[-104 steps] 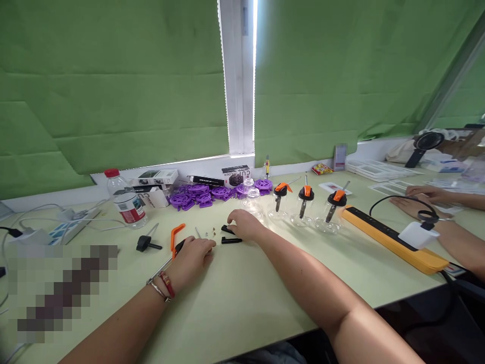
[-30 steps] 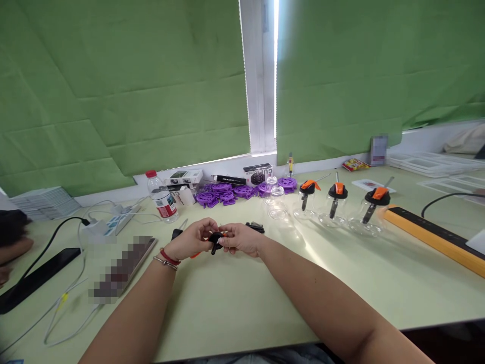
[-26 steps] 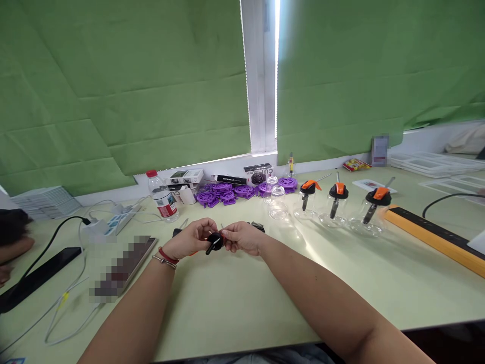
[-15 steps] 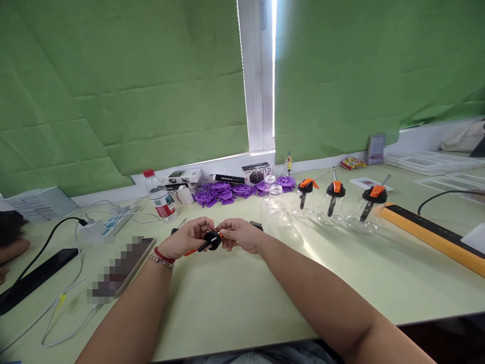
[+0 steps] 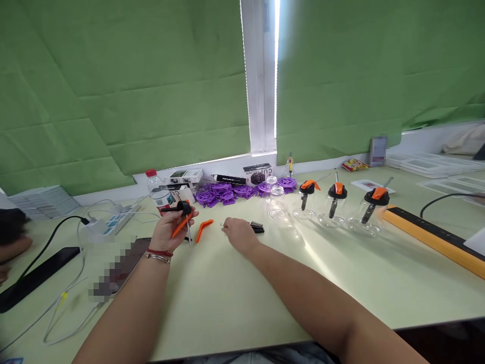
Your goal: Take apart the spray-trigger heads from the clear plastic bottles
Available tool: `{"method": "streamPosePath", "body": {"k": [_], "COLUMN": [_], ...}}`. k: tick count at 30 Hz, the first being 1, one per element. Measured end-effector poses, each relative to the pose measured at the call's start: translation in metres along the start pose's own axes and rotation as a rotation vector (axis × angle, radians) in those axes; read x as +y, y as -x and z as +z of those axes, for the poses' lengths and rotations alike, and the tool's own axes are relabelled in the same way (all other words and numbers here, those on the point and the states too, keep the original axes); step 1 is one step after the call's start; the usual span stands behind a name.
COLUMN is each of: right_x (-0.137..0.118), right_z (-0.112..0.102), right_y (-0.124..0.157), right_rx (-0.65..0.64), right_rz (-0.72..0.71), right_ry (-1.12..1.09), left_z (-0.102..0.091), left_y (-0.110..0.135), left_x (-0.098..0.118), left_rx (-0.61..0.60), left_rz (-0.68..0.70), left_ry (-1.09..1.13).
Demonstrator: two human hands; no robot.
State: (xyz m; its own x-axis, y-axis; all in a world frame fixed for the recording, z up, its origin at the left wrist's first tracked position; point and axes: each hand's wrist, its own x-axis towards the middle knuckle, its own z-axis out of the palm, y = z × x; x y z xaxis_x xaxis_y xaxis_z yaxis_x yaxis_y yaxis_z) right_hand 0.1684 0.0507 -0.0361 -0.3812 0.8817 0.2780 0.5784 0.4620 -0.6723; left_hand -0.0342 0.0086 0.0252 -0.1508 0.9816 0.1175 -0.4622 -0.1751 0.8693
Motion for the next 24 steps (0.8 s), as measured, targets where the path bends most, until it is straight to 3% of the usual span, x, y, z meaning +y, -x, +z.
{"method": "streamPosePath", "body": {"k": [3, 6, 9, 11, 13, 18, 21, 24], "right_x": [-0.005, -0.004, -0.004, -0.008, -0.015, -0.034, -0.037, -0.038], "right_z": [0.017, 0.021, 0.017, 0.013, 0.01, 0.008, 0.006, 0.005], "right_y": [0.0, -0.001, 0.0, 0.003, 0.007, 0.021, 0.024, 0.022], "right_rx": [-0.093, -0.179, -0.187, -0.13, -0.095, -0.298, -0.276, -0.19], "right_rz": [-0.16, -0.249, -0.23, -0.198, -0.127, 0.15, 0.218, 0.24], "right_ry": [0.316, 0.441, 0.415, 0.266, -0.024, -0.921, -1.12, -1.166], "left_z": [-0.001, -0.001, 0.001, 0.006, 0.013, 0.038, 0.045, 0.047], "left_y": [-0.006, -0.008, -0.007, -0.005, 0.0, 0.018, 0.026, 0.028], "left_x": [-0.004, -0.006, -0.008, -0.012, -0.018, -0.032, -0.036, -0.038], "left_rx": [0.157, 0.172, 0.159, 0.133, 0.073, -0.207, -0.275, -0.243], "left_rz": [-0.084, -0.146, -0.178, -0.184, -0.172, -0.146, -0.135, -0.051], "left_ry": [0.02, 0.007, -0.048, -0.088, -0.102, -0.232, -0.322, -0.308]}}
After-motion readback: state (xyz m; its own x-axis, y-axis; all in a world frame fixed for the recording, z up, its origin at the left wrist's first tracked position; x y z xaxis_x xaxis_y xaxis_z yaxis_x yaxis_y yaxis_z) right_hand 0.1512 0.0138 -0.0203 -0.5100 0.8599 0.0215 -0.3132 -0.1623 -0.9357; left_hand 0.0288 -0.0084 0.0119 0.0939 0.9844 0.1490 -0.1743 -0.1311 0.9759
